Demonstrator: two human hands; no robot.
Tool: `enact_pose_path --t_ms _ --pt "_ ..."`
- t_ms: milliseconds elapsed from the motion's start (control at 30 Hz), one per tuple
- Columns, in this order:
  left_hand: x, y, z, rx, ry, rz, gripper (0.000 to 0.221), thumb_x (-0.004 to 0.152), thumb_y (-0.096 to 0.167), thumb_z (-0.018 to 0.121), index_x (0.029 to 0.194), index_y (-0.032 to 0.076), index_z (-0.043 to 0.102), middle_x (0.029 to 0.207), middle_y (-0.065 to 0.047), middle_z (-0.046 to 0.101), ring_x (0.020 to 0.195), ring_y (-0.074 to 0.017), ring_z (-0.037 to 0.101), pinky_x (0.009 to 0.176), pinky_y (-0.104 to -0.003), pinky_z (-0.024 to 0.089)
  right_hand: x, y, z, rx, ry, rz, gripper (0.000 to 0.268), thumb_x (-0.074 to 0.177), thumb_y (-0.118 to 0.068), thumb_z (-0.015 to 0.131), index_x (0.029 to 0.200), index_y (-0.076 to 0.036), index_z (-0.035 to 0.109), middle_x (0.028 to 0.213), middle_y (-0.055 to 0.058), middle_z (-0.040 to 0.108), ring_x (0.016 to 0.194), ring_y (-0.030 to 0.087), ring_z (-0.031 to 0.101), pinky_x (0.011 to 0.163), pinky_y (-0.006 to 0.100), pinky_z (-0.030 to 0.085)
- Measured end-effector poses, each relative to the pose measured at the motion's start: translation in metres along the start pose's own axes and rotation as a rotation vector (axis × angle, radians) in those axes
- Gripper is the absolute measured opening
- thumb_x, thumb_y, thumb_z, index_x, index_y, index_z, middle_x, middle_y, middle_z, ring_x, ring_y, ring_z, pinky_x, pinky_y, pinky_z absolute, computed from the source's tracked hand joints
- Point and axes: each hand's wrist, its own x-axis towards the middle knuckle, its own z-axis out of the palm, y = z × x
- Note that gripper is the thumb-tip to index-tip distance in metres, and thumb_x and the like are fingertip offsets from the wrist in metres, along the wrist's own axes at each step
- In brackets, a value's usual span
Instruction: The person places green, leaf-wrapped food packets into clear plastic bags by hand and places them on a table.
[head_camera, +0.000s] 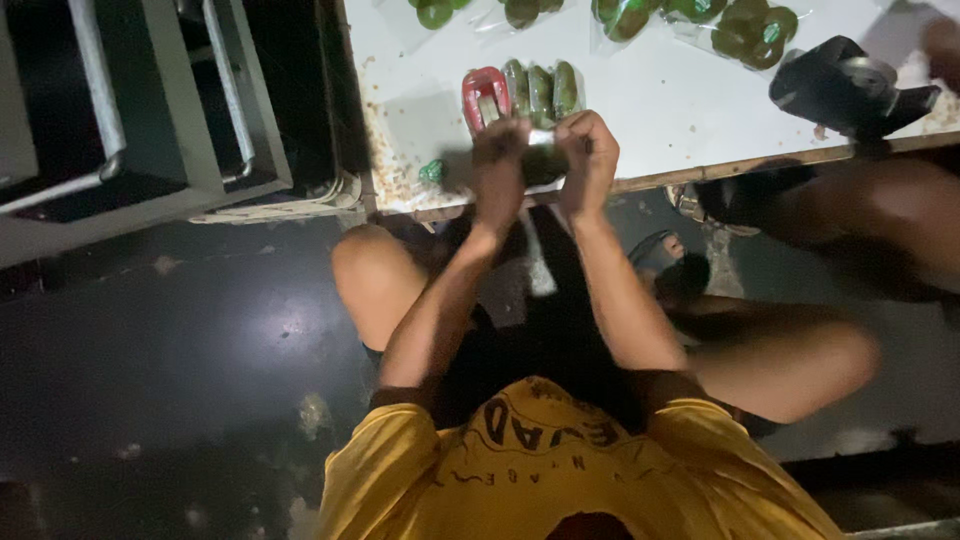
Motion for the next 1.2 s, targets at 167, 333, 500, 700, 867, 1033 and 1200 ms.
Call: enact_pose_path --t_ms 167,333,500,700,867,1033,1200 --pt "-0.005 0.025 -0.010 -0.054 0.161 0.144 0.012 0.104 0.010 0.057 0.113 0.004 0.062 0.102 -0.008 0.065 0.094 -0.0180 0.061 0.086 -0.032 0.051 0.000 0.030 -0.004 0.257 -0.014 0.174 0.024 0.098 -0.036 0.058 0.103 -0.012 0.060 0.089 0.003 0.061 0.085 0.016 0.058 0.074 0.030 0.049" --pt "-0.004 0.050 -0.023 0.082 0.246 0.091 0.017 0.103 0.005 0.056 0.118 0.007 0.064 0.106 -0.008 0.058 0.088 -0.0148 0.060 0.082 -0.031 0.052 0.017 0.157 -0.045 -0.272 -0.174 0.177 0.022 0.091 -0.028 0.067 0.102 -0.010 0.072 0.096 0.010 0.071 0.088 0.025 0.066 0.077 0.038 0.054" --pt "0.000 0.046 -0.018 0.154 0.302 0.152 0.015 0.103 0.006 0.059 0.116 0.008 0.064 0.106 -0.007 0.064 0.087 -0.0143 0.061 0.080 -0.031 0.052 -0.006 0.201 -0.050 -0.603 -0.360 0.241 0.026 0.086 -0.016 0.066 0.109 -0.008 0.074 0.102 0.012 0.077 0.092 0.024 0.075 0.082 0.037 0.059" --pt "0.003 0.041 -0.025 0.132 0.217 0.252 0.021 0.099 0.001 0.060 0.120 0.007 0.061 0.107 -0.008 0.063 0.098 -0.0184 0.061 0.090 -0.033 0.052 -0.053 0.144 -0.041 -0.650 -0.115 0.205 0.038 0.079 -0.026 0.079 0.111 -0.008 0.067 0.109 0.012 0.073 0.098 0.034 0.071 0.085 0.045 0.056" --pt "0.003 0.041 -0.017 -0.007 0.211 0.108 0.023 0.099 0.003 0.058 0.121 0.008 0.059 0.091 -0.006 0.064 0.086 -0.0165 0.062 0.080 -0.031 0.053 -0.031 0.130 -0.042 -1.405 -0.469 0.085 0.035 0.088 -0.045 0.073 0.093 -0.011 0.078 0.097 0.017 0.074 0.091 0.039 0.069 0.073 0.054 0.051" --pt "0.003 0.054 -0.025 0.058 0.257 0.392 0.018 0.094 -0.006 0.060 0.106 0.009 0.058 0.112 -0.012 0.066 0.099 -0.0222 0.065 0.091 -0.034 0.053 -0.024 0.115 -0.048 -1.225 -0.502 0.216 0.018 0.086 -0.028 0.072 0.095 -0.013 0.077 0.097 0.014 0.074 0.088 0.036 0.070 0.076 0.049 0.054" --pt "-0.008 0.062 -0.021 0.213 0.176 0.005 0.028 0.089 0.001 0.060 0.117 0.007 0.061 0.112 -0.008 0.063 0.082 -0.0176 0.066 0.070 -0.031 0.055 -0.017 0.009 -0.031 -0.414 0.004 -0.083 0.017 0.087 0.003 0.072 0.102 -0.004 0.072 0.125 0.014 0.056 0.122 0.029 0.055 0.104 0.042 0.056"
